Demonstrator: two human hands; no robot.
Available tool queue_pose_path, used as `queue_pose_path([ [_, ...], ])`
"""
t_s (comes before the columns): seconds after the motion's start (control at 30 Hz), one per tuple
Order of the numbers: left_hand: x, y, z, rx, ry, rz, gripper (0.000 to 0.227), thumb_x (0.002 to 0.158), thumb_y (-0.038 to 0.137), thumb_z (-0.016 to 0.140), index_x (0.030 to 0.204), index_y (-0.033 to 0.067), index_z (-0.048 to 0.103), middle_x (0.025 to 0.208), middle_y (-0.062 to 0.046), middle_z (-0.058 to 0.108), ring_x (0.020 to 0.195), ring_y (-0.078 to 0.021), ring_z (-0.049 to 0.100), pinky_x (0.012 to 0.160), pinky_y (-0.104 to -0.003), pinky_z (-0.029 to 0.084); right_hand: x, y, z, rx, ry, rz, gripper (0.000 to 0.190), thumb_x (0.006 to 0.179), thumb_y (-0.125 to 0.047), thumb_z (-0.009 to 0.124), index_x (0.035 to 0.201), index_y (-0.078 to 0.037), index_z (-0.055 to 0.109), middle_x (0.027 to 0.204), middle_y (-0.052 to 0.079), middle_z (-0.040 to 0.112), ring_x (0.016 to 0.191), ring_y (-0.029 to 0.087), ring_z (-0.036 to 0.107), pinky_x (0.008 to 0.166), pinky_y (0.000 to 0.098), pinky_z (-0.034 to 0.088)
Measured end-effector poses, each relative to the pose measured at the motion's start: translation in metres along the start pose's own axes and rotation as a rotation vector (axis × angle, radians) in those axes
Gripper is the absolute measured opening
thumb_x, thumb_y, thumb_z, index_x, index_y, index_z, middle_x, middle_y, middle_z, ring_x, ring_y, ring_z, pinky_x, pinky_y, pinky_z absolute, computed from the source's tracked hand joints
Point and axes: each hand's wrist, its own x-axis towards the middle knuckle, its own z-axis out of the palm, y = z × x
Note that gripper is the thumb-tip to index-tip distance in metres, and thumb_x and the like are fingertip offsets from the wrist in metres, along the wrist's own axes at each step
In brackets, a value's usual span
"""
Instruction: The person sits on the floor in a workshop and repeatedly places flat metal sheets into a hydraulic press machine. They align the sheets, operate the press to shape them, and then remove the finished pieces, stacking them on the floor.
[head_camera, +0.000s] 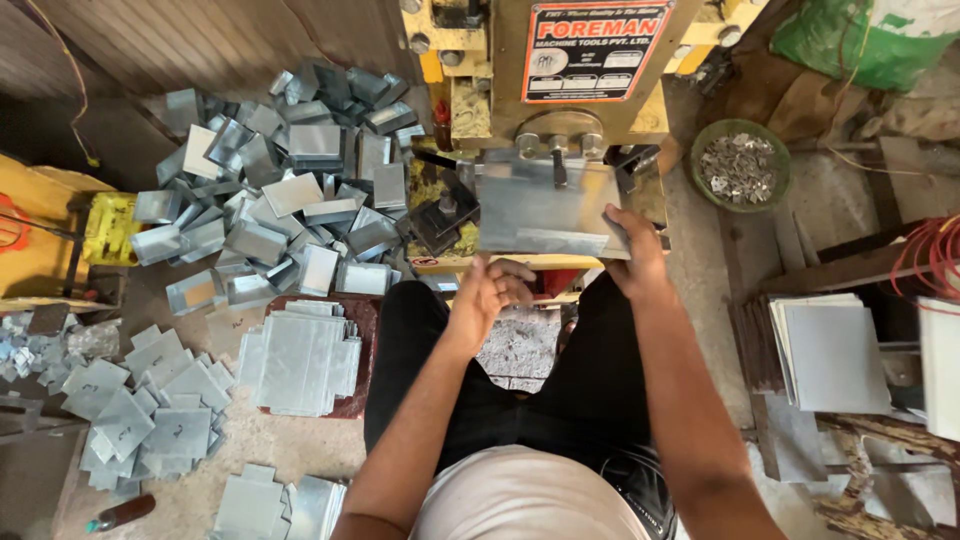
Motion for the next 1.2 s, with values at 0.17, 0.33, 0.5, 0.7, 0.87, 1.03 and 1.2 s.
queue_pose_path([
  [0.17, -0.003, -0.004, 0.008, 0.27, 0.047, -0.14, 0.086, 0.1, 0.065, 0.041, 0.161, 0.0062, 0.029, 0.11, -0.014, 0.07, 0.085, -0.0199, 0.069, 0.082, -0.037, 0.057, -0.045, 0.01, 0.011, 0.238, 0.273, -0.226, 0.034, 0.088, -0.019, 0.061, 0.119, -0.006, 0.062, 0.104, 0.008, 0.071, 0.093, 0.025, 0.073, 0.079, 0.0395, 0.062],
  [0.33, 0.0, -0.02, 0.006, 0.158, 0.275, -0.129, 0.074, 0.099, 0.049, 0.051, 0.157, 0.0077, 0.032, 0.09, -0.01, 0.069, 0.071, -0.0158, 0.068, 0.07, -0.033, 0.058, -0.09, 0.044, 0.021, -0.084, -0.126, -0.027, 0.025, 0.098, -0.019, 0.06, 0.116, -0.003, 0.054, 0.097, 0.016, 0.073, 0.075, 0.023, 0.075, 0.051, 0.033, 0.053],
  [0.5, 0.01, -0.024, -0.001, 0.232, 0.441, -0.03, 0.05, 0.103, 0.017, 0.055, 0.151, 0.0058, 0.046, 0.073, -0.003, 0.061, 0.06, -0.0109, 0.051, 0.059, -0.028, 0.045, -0.079, 0.074, 0.032, -0.08, -0.076, -0.028, 0.035, 0.101, -0.026, 0.063, 0.115, 0.007, 0.06, 0.101, 0.018, 0.078, 0.063, 0.017, 0.065, 0.053, 0.0263, 0.048],
  [0.7, 0.019, -0.026, -0.012, 0.199, 0.359, -0.134, 0.034, 0.105, 0.014, 0.052, 0.138, 0.0054, 0.049, 0.078, -0.003, 0.064, 0.067, -0.0102, 0.057, 0.064, -0.027, 0.051, -0.061, 0.094, 0.018, -0.212, 0.08, -0.084, 0.036, 0.108, -0.028, 0.062, 0.105, 0.007, 0.068, 0.08, 0.016, 0.066, 0.054, 0.016, 0.055, 0.046, 0.0273, 0.039],
  [0.87, 0.018, -0.034, -0.028, 0.21, 0.301, -0.1, 0.04, 0.101, 0.018, 0.062, 0.137, 0.004, 0.051, 0.082, -0.004, 0.066, 0.067, -0.0106, 0.056, 0.062, -0.027, 0.051, -0.051, 0.104, 0.019, -0.14, 0.105, -0.174, 0.024, 0.101, -0.023, 0.065, 0.099, 0.001, 0.065, 0.09, 0.015, 0.076, 0.063, 0.015, 0.063, 0.056, 0.0278, 0.05],
  [1.03, -0.002, -0.04, -0.034, 0.37, 0.21, -0.309, 0.048, 0.095, 0.023, 0.078, 0.13, -0.0028, 0.057, 0.089, -0.007, 0.071, 0.072, -0.0135, 0.063, 0.063, -0.028, 0.054, -0.047, 0.109, 0.013, -0.117, 0.105, -0.214, 0.024, 0.1, -0.021, 0.07, 0.101, 0.002, 0.065, 0.089, 0.015, 0.074, 0.066, 0.016, 0.065, 0.058, 0.0286, 0.051],
  [1.2, -0.025, -0.034, -0.019, 0.54, -0.063, -0.41, 0.057, 0.088, 0.031, 0.078, 0.136, 0.0034, 0.064, 0.085, -0.005, 0.065, 0.07, -0.0113, 0.058, 0.059, -0.026, 0.049, -0.041, 0.113, 0.005, -0.192, 0.109, -0.241, 0.028, 0.099, -0.023, 0.072, 0.102, 0.003, 0.063, 0.085, 0.012, 0.072, 0.065, 0.016, 0.063, 0.056, 0.0287, 0.05],
])
